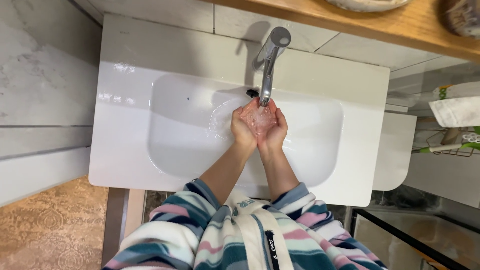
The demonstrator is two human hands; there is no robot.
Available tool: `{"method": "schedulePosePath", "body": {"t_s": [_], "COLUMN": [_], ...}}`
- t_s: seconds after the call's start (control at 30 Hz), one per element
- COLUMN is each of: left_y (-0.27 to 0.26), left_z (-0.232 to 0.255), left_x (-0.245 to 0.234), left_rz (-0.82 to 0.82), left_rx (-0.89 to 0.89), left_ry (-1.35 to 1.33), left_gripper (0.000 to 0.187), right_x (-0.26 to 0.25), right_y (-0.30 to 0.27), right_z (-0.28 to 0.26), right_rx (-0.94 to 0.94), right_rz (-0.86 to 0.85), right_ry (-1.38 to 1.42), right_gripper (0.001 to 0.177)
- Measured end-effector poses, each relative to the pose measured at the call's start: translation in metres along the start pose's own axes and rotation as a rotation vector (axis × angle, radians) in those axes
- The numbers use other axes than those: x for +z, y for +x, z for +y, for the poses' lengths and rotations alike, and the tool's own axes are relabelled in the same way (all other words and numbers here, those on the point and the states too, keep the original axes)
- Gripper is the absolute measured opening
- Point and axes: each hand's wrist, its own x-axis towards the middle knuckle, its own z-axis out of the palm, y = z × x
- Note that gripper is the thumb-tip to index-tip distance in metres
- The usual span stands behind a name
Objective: Scrubbing bathroom sinks with a sponge and washing hands.
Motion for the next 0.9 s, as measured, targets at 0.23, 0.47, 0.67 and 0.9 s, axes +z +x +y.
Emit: {"method": "schedulePosePath", "body": {"t_s": [0.23, 0.47, 0.67, 0.9], "left_y": [-0.002, 0.006, 0.059, 0.105], "left_z": [0.000, 0.033, 0.098, 0.181], "left_x": [-0.003, -0.033, -0.001, 0.090], "left_rz": [0.023, -0.049, -0.252, -0.376], "left_rx": [0.000, 0.117, 0.170, 0.691], "left_ry": [0.023, 0.095, -0.104, 0.800], "left_gripper": [0.060, 0.064, 0.058, 0.041], "right_x": [-0.005, -0.014, 0.052, 0.154], "right_y": [0.002, 0.018, 0.074, 0.107], "right_z": [0.001, 0.046, 0.080, 0.060], "right_rx": [-0.007, 0.136, 0.221, 0.010], "right_rz": [-0.031, -0.047, -0.397, -0.416], "right_ry": [-0.001, 0.075, 0.112, 0.287], "right_gripper": [0.041, 0.038, 0.043, 0.049]}}
